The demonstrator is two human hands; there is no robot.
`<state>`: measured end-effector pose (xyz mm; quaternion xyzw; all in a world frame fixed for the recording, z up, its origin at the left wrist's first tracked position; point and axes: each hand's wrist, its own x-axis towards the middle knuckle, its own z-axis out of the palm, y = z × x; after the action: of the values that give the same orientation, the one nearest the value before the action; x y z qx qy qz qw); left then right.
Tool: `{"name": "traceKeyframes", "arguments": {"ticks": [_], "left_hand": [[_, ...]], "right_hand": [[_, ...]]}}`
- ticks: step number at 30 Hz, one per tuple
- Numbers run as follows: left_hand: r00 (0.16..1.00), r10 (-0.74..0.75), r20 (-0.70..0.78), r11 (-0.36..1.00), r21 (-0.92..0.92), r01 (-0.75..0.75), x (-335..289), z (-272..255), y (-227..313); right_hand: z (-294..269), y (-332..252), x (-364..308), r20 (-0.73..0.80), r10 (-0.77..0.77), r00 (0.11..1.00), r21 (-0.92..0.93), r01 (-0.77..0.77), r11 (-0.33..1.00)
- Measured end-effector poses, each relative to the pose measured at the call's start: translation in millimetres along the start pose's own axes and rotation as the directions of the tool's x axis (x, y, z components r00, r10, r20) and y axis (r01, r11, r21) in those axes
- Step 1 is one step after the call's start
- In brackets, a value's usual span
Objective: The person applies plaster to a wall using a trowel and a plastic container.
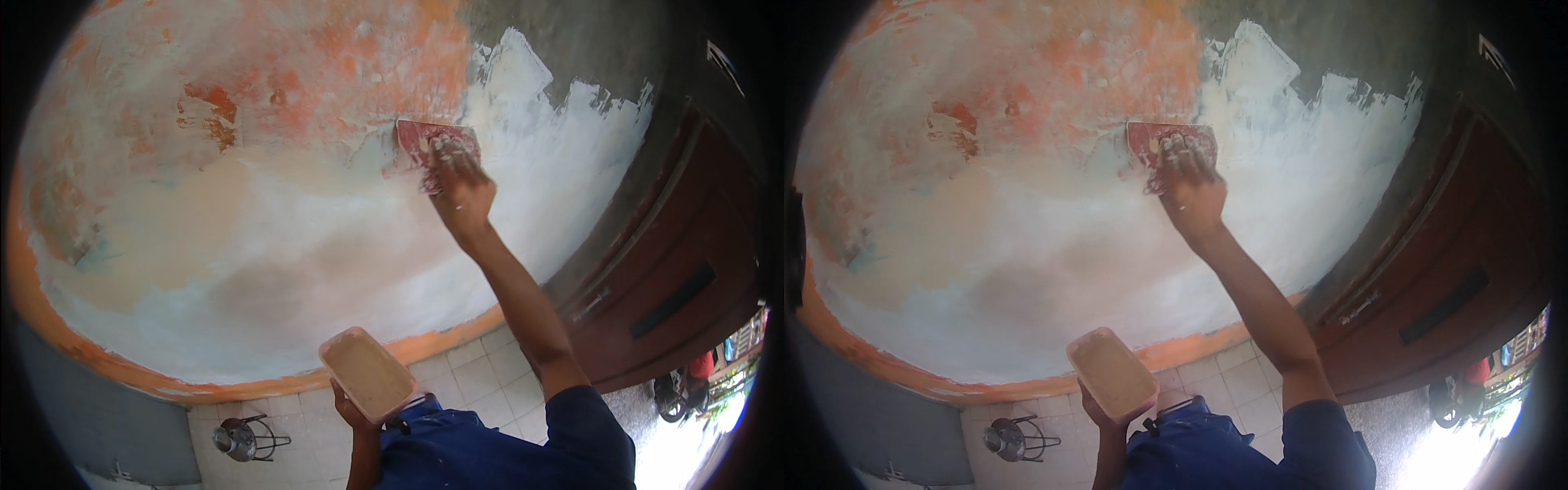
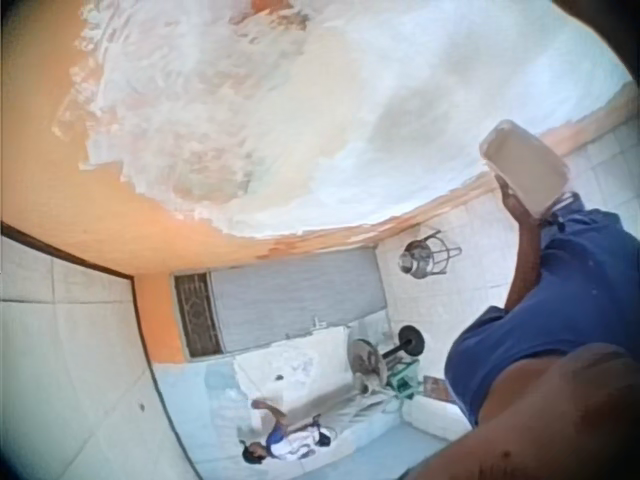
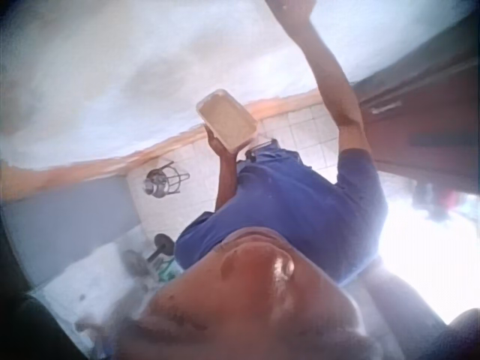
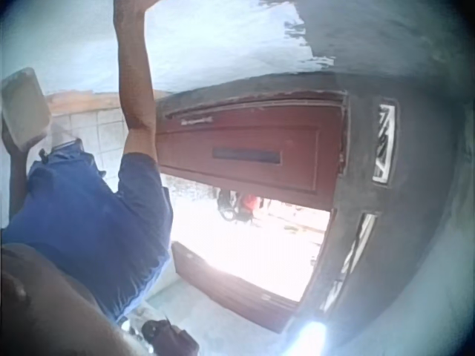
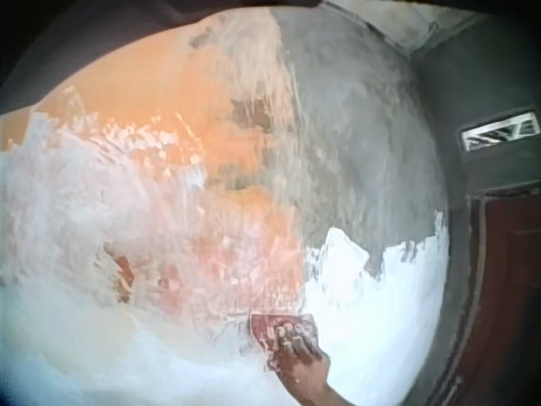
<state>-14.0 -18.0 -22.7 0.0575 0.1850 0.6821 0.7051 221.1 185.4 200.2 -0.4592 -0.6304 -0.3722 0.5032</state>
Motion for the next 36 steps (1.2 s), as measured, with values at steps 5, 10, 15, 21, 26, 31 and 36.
{"name": "traceKeyframes", "arguments": {"ticks": [5,10,15,21,26,31,36], "left_hand": [[0.988,0.109,0.109,0.962,0.238,-0.133,-3,18,-2],[1.0,-0.017,-0.016,0.999,-0.041,0.016,-1,39,3],[0.987,0.149,-0.059,0.988,0.05,-0.146,-9,45,-2],[0.976,0.082,-0.203,0.988,0.142,-0.053,-5,50,10],[0.968,0.145,-0.205,0.982,0.151,-0.115,-1,53,11],[0.981,0.14,-0.132,0.977,0.179,-0.115,2,56,3],[0.983,0.151,-0.103,0.971,0.202,-0.128,2,47,-2]], "right_hand": [[16,-21,-66,0.095,-0.1,0.99,0.028,0.097,0.995],[-13,-21,-73,0.228,0.124,0.966,0.213,-0.174,0.961],[-27,13,-61,-0.038,0.238,0.971,0.153,-0.229,0.961],[15,1,-60,0.054,0.12,0.991,0.048,-0.122,0.991],[53,-9,-119,0.364,0.172,0.915,-0.031,-0.173,0.984],[37,1,-169,0.379,0.053,0.924,-0.008,-0.053,0.999],[-7,14,-155,0.502,0.124,0.856,0.211,-0.26,0.942]]}}
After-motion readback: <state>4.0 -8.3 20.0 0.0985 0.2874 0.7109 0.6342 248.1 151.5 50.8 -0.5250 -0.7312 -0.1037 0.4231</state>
